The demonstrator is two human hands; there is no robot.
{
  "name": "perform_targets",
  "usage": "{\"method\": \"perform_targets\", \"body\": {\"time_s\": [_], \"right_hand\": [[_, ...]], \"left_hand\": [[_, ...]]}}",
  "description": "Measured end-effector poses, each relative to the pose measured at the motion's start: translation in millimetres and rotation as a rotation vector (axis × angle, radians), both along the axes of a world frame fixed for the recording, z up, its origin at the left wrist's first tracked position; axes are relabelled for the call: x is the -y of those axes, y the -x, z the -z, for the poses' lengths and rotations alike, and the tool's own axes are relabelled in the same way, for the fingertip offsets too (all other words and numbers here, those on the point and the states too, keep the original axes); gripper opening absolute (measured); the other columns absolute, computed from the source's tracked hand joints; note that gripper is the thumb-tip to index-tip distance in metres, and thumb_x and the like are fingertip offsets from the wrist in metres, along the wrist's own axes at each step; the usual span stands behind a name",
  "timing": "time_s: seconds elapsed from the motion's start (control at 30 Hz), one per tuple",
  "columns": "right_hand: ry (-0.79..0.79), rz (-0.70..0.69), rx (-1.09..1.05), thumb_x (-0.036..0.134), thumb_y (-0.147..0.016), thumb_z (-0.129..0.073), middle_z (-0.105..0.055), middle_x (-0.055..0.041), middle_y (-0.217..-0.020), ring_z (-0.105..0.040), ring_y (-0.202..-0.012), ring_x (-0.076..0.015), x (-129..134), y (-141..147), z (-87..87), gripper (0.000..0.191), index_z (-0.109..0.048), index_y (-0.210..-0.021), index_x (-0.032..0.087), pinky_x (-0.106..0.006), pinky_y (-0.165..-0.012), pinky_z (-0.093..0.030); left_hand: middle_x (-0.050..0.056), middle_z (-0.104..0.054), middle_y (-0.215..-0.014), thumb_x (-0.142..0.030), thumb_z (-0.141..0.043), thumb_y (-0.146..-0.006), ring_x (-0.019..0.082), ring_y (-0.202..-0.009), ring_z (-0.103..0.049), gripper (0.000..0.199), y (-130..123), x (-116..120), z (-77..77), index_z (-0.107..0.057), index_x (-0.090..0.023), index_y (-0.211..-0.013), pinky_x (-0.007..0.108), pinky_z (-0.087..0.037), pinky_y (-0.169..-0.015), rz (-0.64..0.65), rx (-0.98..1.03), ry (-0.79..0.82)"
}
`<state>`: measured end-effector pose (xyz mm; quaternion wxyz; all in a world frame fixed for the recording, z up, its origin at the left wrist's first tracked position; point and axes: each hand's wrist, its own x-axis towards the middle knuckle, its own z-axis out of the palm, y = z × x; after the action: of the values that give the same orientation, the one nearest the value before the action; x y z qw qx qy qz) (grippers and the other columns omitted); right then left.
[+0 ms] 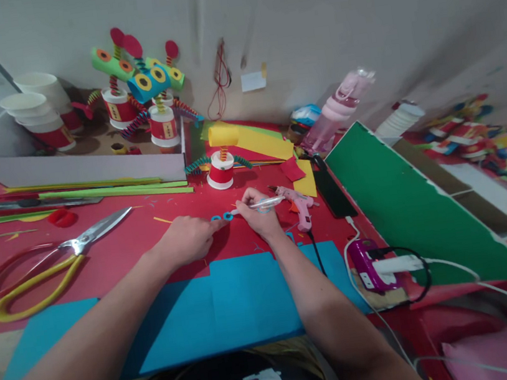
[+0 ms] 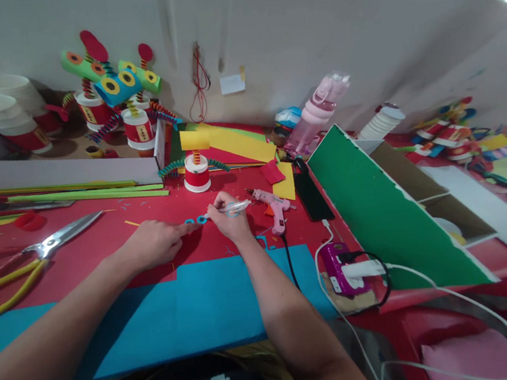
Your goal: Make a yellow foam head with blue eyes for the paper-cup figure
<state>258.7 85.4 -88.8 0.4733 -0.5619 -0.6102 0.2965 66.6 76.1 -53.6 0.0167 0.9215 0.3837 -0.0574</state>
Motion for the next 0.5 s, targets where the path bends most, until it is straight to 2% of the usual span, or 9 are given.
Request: {"method": "perform_targets", "body": {"time_s": [0.5], "right_hand": [[0.027,-0.023,-0.015,0.032,-0.074,-0.054,-0.04,0.0063,-0.053,-0.041,-0.049,-0.0102,1.6,-0.4,-2.9,0.022,-0.04,-0.06,0.022,-0.023,-0.049,-0.029]], "left_hand": [[0.006,-0.07,-0.079,-0.02,-0.034,-0.084,0.021,-0.066,-0.063,0.053,0.2,-0.2,0.0,-0.043,-0.033,-0.135,0.028,-0.04,-0.061,-0.022,0.01,0.029]]}}
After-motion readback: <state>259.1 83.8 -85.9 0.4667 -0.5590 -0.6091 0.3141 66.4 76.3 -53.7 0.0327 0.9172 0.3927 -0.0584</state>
